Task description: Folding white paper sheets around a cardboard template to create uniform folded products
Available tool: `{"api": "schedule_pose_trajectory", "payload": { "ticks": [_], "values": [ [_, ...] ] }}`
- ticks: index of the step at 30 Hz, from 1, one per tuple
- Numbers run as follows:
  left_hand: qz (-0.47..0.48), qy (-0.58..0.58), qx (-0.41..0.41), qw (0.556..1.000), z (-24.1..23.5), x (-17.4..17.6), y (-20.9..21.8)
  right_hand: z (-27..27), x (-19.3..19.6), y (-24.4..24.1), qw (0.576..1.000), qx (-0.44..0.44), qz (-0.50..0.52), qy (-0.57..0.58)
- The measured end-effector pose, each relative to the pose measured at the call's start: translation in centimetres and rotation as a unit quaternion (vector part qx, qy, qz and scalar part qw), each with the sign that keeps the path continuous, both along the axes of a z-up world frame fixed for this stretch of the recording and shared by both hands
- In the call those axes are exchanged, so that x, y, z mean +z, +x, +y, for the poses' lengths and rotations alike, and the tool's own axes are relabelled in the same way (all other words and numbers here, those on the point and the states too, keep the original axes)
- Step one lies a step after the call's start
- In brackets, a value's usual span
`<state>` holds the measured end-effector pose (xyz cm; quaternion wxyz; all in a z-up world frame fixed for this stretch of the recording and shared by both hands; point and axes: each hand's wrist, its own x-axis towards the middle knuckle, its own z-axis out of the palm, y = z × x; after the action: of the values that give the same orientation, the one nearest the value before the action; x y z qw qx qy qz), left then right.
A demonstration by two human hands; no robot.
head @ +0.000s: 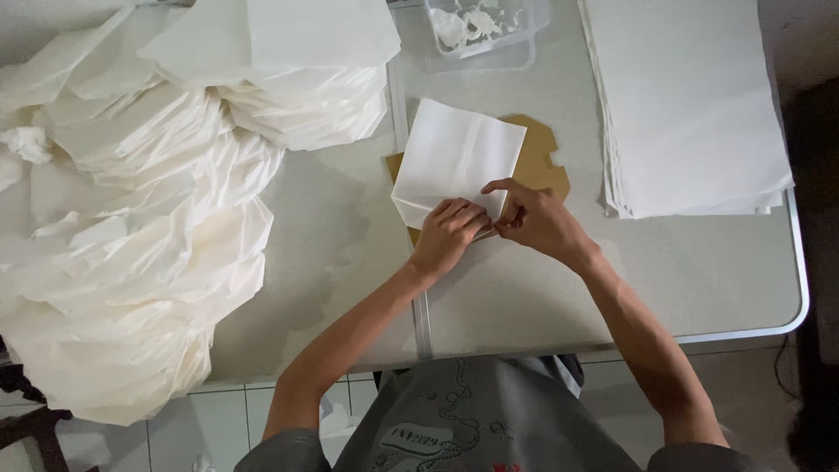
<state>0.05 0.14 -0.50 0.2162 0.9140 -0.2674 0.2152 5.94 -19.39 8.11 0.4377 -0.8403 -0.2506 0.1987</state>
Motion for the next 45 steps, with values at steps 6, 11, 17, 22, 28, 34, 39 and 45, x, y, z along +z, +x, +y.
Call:
{"api": "schedule_pose_trajectory", "payload": {
  "ticks": [6,11,17,22,28,34,39,45],
  "values": [
    [0.007,-0.017,-0.01,1.0,0.0,2.6,0.0,-1.4,-4.2,3.5,0.997,-0.026,-0.066,0.002],
    [-0.026,-0.006,-0.009,1.0,0.1,0.8,0.3,-1.3,-4.2,5.9,0.992,-0.076,-0.098,0.003],
    [-0.008,-0.011,-0.012,1.0,0.2,0.9,0.1,-1.9,-6.3,10.3,0.986,-0.118,-0.116,0.013],
    [-0.012,-0.002,-0.009,1.0,0.1,-0.1,0.1,-1.5,-3.1,11.9,0.983,-0.146,-0.101,0.041],
    [-0.045,0.008,-0.013,0.999,0.3,1.0,0.1,-0.5,-1.5,11.0,0.968,-0.132,-0.212,0.01],
    [-0.038,-0.004,0.026,0.999,0.0,-0.5,0.4,-0.7,-4.1,7.0,0.962,-0.162,-0.219,0.005],
    [-0.049,-0.002,0.092,0.995,0.7,1.2,0.5,0.3,-5.1,1.8,0.98,-0.086,-0.176,-0.033],
    [-0.01,-0.023,0.071,0.997,0.4,1.2,0.5,0.1,-3.1,4.3,0.976,-0.02,-0.218,-0.017]
  ]
}}
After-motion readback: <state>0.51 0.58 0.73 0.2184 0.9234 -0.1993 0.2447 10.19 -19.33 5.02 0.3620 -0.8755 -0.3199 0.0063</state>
